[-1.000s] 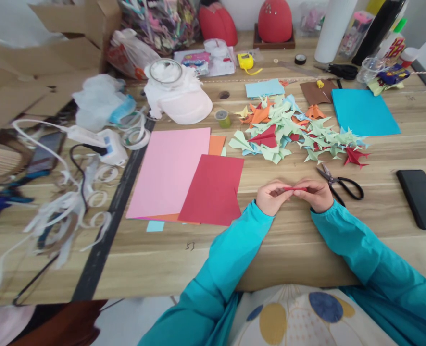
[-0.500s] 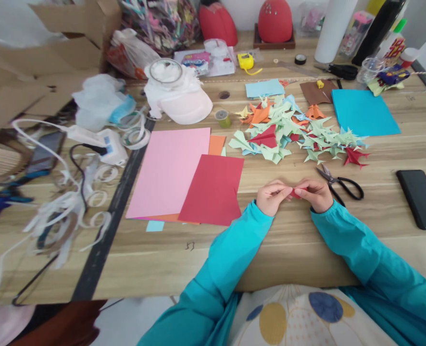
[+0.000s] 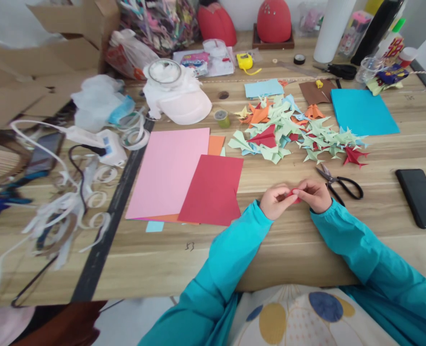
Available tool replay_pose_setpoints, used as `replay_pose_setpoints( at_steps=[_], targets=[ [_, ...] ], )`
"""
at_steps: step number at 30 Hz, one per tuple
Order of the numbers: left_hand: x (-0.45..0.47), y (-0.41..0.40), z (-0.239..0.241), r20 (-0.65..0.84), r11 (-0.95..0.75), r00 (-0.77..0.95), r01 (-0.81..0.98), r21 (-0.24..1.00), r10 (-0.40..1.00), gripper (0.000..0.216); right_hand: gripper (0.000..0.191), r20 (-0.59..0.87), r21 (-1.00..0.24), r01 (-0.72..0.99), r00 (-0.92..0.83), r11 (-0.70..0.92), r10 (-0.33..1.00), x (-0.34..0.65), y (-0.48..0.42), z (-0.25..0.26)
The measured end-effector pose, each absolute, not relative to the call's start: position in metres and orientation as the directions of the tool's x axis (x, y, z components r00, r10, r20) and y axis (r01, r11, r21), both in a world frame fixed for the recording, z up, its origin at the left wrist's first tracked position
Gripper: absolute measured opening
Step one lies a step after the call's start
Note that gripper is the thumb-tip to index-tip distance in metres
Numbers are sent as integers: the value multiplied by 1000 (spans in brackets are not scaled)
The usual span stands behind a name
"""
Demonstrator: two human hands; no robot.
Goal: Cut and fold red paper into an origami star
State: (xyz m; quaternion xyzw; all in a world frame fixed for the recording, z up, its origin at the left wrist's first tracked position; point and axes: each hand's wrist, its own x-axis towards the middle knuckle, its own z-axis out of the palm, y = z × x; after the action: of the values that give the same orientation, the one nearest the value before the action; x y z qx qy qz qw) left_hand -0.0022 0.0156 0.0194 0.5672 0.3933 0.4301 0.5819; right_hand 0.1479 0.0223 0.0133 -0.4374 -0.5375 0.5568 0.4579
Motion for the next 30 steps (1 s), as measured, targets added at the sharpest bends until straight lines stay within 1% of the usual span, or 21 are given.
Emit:
replay_pose_setpoints(
  at_steps=[2, 5, 8, 10, 15, 18, 21, 24, 27, 30],
  targets=[
    [-2, 15, 20, 28, -23, 349, -16, 1000, 937, 29, 26, 8, -1000, -17, -212, 4, 977, 148, 22, 13],
    [-1, 15, 19, -48, 85, 354, -89, 992, 934, 29, 28, 35, -998, 49, -211, 47, 977, 147, 20, 11],
    [-1, 16, 18, -101, 161, 324, -164, 973, 941, 30, 29, 68, -987, 116, -305, 108, 950, 147, 18, 11],
    [-1, 17, 17, -130, 197, 330, -180, 964, 935, 30, 30, 83, -976, 158, -362, 149, 928, 147, 16, 12],
    [-1, 19, 13, -228, 301, 353, -168, 939, 907, 37, 40, 100, -950, 241, -362, 197, 927, 147, 17, 14],
    [-1, 20, 11, -232, 300, 349, -154, 942, 908, 40, 42, 82, -950, 253, -356, 181, 931, 148, 20, 9],
    [0, 20, 11, -211, 260, 339, -106, 960, 917, 41, 44, 55, -954, 261, -332, 147, 942, 149, 23, 1],
    [1, 20, 9, -182, 233, 333, -122, 965, 925, 42, 46, 24, -959, 256, -351, 121, 936, 148, 26, -3],
    [1, 20, 5, -159, 226, 342, -166, 960, 926, 50, 50, 42, -962, 240, -342, 131, 939, 147, 27, -3],
    [3, 23, 0, -137, 211, 362, -173, 962, 922, 59, 50, 68, -960, 233, -339, 154, 938, 145, 27, -4]
  ],
)
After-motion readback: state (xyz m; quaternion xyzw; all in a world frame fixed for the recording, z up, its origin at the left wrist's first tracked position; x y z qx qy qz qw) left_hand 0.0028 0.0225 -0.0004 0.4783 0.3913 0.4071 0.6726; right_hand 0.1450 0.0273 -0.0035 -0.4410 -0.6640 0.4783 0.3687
